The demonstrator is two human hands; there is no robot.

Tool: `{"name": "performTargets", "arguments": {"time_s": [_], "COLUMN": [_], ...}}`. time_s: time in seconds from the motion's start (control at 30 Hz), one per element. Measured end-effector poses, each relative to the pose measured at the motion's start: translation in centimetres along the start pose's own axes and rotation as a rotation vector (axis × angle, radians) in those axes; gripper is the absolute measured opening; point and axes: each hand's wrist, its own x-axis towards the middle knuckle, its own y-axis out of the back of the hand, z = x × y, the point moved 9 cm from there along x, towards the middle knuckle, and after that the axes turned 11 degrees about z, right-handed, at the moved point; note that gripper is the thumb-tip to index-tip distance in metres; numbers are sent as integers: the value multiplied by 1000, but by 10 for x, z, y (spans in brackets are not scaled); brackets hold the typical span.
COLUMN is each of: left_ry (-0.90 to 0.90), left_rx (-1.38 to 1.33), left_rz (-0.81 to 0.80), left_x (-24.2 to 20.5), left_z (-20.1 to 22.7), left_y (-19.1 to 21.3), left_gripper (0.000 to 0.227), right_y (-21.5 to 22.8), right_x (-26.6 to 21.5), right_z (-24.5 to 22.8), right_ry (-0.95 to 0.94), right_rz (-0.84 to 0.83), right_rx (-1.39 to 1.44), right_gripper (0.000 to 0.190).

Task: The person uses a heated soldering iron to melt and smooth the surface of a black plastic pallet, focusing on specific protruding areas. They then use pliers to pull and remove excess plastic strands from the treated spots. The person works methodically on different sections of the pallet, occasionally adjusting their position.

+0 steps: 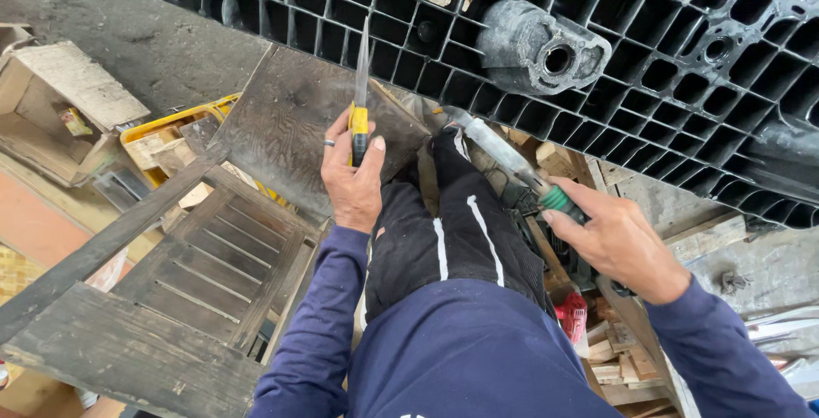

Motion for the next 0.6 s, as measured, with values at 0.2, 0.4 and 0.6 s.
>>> {"name": "performTargets", "arguments": {"time_s": [0.2, 0.4, 0.6], "left_ry": [-270, -289, -297], "left_rx": [85, 183, 370], "left_rz": [2, 27, 55], "left_x": [26, 41, 45], "left_z": [30, 29, 24], "left_y": [-29, -63, -74], "left_gripper": [26, 30, 40], "right_y": [20, 31, 33], "right_x": [-10, 6, 16], "right_z": [0, -3, -8], "right_ry": [158, 339, 442], "right_rz": [89, 172, 111], "right_rx": [-359, -496, -587], "right_gripper": [64, 70, 71]}}
